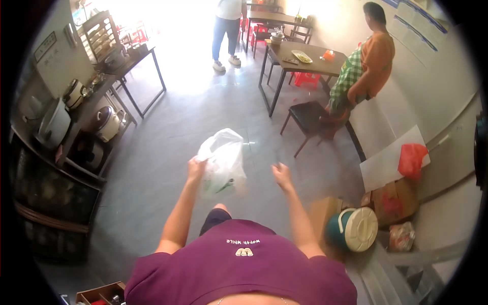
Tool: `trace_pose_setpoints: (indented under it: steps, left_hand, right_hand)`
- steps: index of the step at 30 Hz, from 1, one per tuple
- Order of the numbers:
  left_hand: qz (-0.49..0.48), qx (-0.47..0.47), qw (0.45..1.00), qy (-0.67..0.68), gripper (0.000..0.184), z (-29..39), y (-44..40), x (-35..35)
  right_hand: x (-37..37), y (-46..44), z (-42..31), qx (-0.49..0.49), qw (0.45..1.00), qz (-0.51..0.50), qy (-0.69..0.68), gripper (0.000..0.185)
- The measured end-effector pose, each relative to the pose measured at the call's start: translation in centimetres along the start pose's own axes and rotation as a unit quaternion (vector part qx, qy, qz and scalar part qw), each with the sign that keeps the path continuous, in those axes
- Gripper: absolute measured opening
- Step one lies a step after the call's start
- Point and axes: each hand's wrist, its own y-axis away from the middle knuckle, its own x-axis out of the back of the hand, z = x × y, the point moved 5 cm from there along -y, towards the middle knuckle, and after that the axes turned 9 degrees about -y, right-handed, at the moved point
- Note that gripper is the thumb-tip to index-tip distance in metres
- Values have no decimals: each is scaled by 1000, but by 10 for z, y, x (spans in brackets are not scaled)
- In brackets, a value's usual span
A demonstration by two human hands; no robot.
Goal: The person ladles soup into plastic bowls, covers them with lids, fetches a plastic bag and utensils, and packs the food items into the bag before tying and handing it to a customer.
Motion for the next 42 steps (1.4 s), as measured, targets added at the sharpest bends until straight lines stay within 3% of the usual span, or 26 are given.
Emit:
trace_pose_setpoints:
  steps: [2,3,7,10,13,15,18,23,25,28,31,34,37,40,42]
  left_hand:
    - [-9,60,994,96,29,-19,-62,-18]
    - [5,105,985,134,29,-11,-91,-24]
    - [15,123,988,96,30,-1,-234,-60]
    - [6,100,987,123,29,13,-362,-102]
    - [-63,107,985,121,27,83,-461,-149]
    - [-77,97,990,63,26,90,-544,-197]
    - [-108,51,988,94,29,166,-631,-256]
    - [-98,68,984,130,25,175,-779,-352]
    - [-91,87,981,149,24,178,-833,-378]
    - [-61,114,989,71,23,172,-919,-389]
    - [-35,105,987,114,23,175,-987,-396]
    - [-26,112,983,141,24,209,-1044,-417]
    - [-76,97,991,48,33,232,-1121,-453]
    - [-135,55,989,11,35,230,-1214,-503]
    - [-181,47,982,10,35,228,-1257,-537]
  right_hand:
    - [-36,-98,-69,148,988,-38,-10,24]
    - [-49,-143,-92,148,988,-37,4,25]
    - [-64,-324,-96,131,990,-26,-43,34]
    - [-33,-440,-78,-31,983,-39,-175,41]
    - [27,-526,-58,-170,908,-16,-383,52]
    - [67,-579,-57,-178,911,41,-369,48]
    - [104,-660,-64,-129,896,90,-416,31]
    - [134,-855,-43,-92,896,179,-396,19]
    - [138,-951,-33,-61,889,84,-446,18]
    - [138,-1084,-44,-34,914,73,-398,17]
    - [129,-1201,-51,3,959,85,-271,16]
    - [118,-1287,-41,-44,950,148,-271,17]
    - [112,-1352,-6,-59,937,167,-302,19]
    - [103,-1372,12,-96,936,143,-308,23]
    - [101,-1372,15,-137,901,131,-390,22]
